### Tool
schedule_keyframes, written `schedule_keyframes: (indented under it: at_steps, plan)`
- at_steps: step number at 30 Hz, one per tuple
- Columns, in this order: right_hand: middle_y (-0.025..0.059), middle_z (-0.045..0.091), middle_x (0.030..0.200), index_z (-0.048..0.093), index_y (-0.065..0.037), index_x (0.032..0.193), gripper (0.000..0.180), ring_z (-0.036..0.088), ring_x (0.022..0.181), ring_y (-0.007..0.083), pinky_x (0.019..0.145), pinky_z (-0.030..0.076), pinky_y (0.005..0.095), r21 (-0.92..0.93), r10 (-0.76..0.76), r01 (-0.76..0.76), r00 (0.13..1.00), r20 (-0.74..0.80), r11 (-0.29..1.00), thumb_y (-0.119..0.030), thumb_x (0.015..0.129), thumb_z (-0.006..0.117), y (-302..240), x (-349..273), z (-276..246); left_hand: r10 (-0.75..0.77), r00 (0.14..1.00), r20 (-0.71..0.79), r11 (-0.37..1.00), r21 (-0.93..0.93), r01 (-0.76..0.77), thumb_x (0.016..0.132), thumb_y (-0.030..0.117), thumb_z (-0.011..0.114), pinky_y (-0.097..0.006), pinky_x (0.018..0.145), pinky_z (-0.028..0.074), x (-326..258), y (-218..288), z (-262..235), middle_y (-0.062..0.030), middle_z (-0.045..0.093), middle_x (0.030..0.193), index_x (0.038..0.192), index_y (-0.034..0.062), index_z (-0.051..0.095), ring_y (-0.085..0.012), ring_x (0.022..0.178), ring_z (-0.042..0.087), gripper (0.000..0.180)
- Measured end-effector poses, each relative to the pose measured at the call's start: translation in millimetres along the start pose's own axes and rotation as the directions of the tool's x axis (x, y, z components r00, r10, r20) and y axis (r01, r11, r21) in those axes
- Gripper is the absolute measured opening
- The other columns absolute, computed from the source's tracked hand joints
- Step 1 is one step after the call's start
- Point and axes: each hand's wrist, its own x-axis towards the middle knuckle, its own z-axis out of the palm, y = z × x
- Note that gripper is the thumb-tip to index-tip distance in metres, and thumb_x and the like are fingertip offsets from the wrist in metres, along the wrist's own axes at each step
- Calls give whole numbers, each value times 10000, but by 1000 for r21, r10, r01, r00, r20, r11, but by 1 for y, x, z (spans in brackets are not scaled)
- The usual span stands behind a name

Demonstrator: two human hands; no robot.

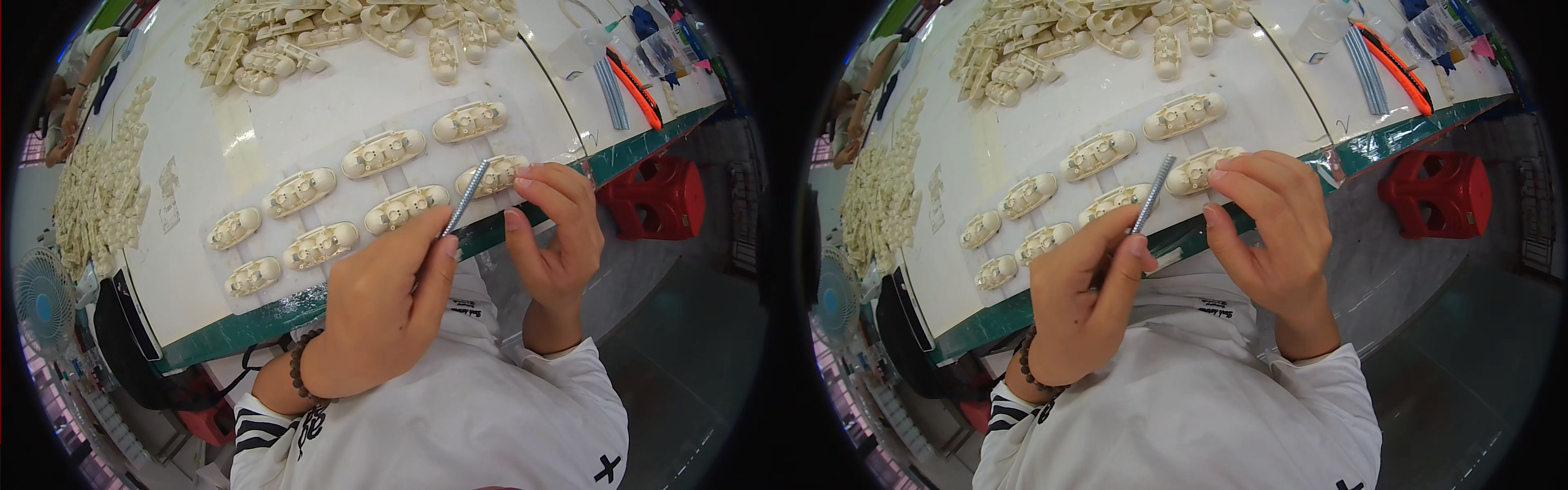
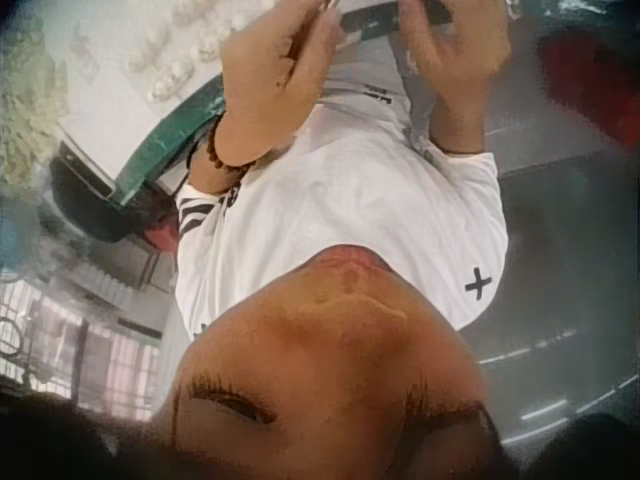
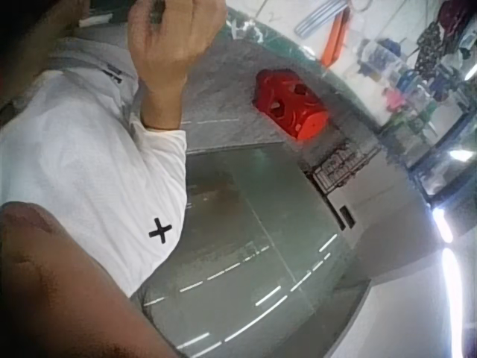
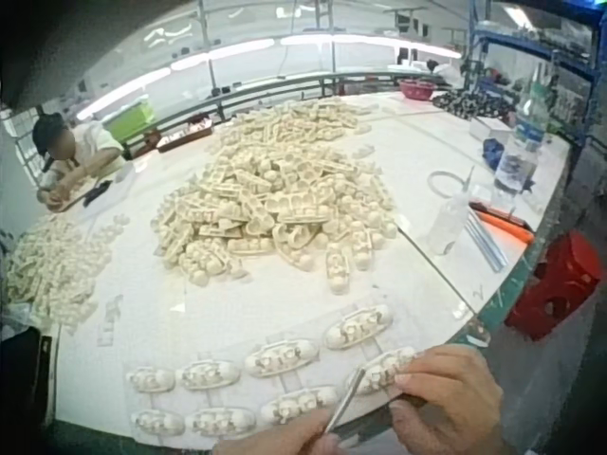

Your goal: The person assembles small plastic components into an assembly tray, applying adhesive from a small bottle to each component.

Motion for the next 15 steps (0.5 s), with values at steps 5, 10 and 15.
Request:
schedule_keyframes:
  at_steps: [5, 10, 15]
  plan:
    - [115, 659, 980, 651, -10, 1025, 345, 608, 913, 297, 801, 479, 368, 16, 26, -27, 999, 42, 1000, 36, 690, 717, -8, -1, -3, 18, 996, 92, 999, -34, -15, 855, -5, 629, -323, 482, 459, -9, -3, -7, -133, 609, 691, 1112, -31, 618, -234, 529, 586, 258]
    - [81, 663, 952, 684, -11, 988, 339, 577, 840, 247, 741, 456, 335, -37, -38, 42, 993, 110, 998, 34, 653, 709, -15, -2, -3, 86, 989, 122, 994, -76, -77, 851, -10, 634, -313, 496, 472, -25, -7, -9, -132, 626, 712, 1120, -40, 619, -234, 542, 596, 272]
    - [44, 665, 934, 700, -28, 949, 384, 539, 784, 208, 688, 425, 314, -52, -78, 87, 983, 164, 995, 19, 569, 717, -19, -5, -4, 50, 990, 133, 991, -128, -33, 855, -11, 632, -305, 502, 475, -31, -10, -10, -136, 635, 721, 1116, -42, 621, -230, 556, 607, 264]
